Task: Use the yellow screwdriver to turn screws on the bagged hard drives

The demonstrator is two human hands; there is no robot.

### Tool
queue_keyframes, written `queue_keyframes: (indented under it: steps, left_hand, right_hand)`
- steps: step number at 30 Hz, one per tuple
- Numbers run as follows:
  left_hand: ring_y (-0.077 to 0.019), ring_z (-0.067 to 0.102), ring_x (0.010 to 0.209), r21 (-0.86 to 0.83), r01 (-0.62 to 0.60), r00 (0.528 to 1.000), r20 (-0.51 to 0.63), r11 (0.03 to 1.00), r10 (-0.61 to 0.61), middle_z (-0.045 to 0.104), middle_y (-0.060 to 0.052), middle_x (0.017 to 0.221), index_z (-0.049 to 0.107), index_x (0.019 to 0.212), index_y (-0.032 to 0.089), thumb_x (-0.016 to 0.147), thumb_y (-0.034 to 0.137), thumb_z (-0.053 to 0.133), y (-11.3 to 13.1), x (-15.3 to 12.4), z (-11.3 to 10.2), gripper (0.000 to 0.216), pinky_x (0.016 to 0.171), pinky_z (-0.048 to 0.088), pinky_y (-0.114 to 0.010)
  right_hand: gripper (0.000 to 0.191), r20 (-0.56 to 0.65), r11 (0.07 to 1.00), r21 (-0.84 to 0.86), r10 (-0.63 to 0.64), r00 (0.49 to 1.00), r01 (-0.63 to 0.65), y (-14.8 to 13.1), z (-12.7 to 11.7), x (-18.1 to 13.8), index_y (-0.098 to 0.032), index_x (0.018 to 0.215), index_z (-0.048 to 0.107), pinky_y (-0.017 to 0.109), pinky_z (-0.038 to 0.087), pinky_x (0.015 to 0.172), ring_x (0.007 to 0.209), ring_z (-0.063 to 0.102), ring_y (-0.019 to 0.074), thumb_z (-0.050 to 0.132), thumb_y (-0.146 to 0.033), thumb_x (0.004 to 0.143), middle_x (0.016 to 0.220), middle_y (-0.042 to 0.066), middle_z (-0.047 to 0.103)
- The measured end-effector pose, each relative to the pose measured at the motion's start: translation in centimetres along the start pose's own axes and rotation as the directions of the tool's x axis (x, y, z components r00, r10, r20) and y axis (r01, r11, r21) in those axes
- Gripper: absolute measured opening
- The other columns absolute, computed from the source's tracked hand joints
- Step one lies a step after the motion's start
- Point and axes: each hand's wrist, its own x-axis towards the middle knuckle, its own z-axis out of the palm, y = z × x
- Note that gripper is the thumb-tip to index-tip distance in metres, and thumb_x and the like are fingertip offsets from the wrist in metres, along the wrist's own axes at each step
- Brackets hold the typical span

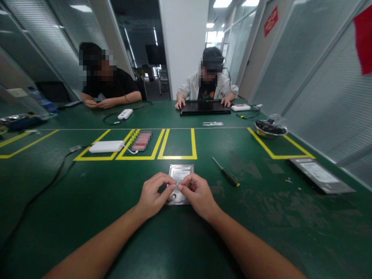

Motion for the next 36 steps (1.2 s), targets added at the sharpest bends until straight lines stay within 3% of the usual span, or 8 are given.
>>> queue_keyframes:
  steps: [5,15,23,30,36]
  left_hand:
    - [-0.0145,0.063,0.069,-0.044,0.128,0.991,0.044,0.991,-0.126,0.068,-0.003,0.076,0.069,0.082,0.014,0.085,0.017,0.066,0.4,0.8,-1.5,0.005,0.066,0.048,-0.025]
    - [-0.0136,0.064,0.072,-0.024,0.133,0.955,0.27,0.991,-0.121,0.07,-0.002,0.079,0.07,0.085,0.015,0.087,0.018,0.064,0.8,1.9,-5.0,0.007,0.068,0.047,-0.024]
    - [-0.014,0.063,0.073,-0.014,0.19,0.879,0.447,0.982,-0.164,0.068,-0.002,0.08,0.071,0.088,0.016,0.088,0.019,0.062,-0.8,-0.2,-4.8,0.009,0.071,0.047,-0.025]
    - [-0.0131,0.062,0.07,-0.001,0.174,0.814,0.563,0.985,-0.143,0.068,-0.002,0.08,0.072,0.09,0.017,0.09,0.021,0.062,-1.7,-0.8,-4.7,0.011,0.067,0.046,-0.023]
    - [-0.0134,0.063,0.075,0.022,0.101,0.788,0.608,0.995,-0.094,0.069,-0.001,0.082,0.072,0.089,0.018,0.091,0.02,0.06,-1.8,-0.8,-4.8,0.012,0.072,0.046,-0.023]
  right_hand:
    - [0.027,0.038,0.997,-0.083,-0.003,0.999,0.006,0.3,0.0,0.0,-0.017,0.08,0.057,0.024,0.038,0.057,0.062,0.05,0.0107,0.074,-0.038,0.079,0.072,-0.001,0.058]
    - [0.024,0.051,0.982,-0.188,0.0,0.999,0.009,0.7,-0.2,-0.2,-0.016,0.083,0.057,0.024,0.038,0.056,0.061,0.049,0.0108,0.07,-0.036,0.082,0.069,-0.001,0.056]
    - [0.02,0.069,0.969,-0.247,-0.008,0.998,0.025,0.3,-0.2,-0.2,-0.017,0.082,0.058,0.023,0.038,0.056,0.06,0.047,0.01,0.068,-0.034,0.083,0.067,-0.002,0.053]
    - [0.018,0.072,0.958,-0.285,-0.007,0.997,0.028,0.1,-0.2,-0.3,-0.018,0.081,0.059,0.024,0.039,0.056,0.061,0.048,0.0106,0.068,-0.033,0.084,0.068,-0.002,0.053]
    - [0.018,0.077,0.959,-0.281,-0.008,0.997,0.03,0.2,-0.3,-0.2,-0.018,0.082,0.058,0.024,0.039,0.056,0.061,0.049,0.0109,0.067,-0.034,0.085,0.068,-0.002,0.054]
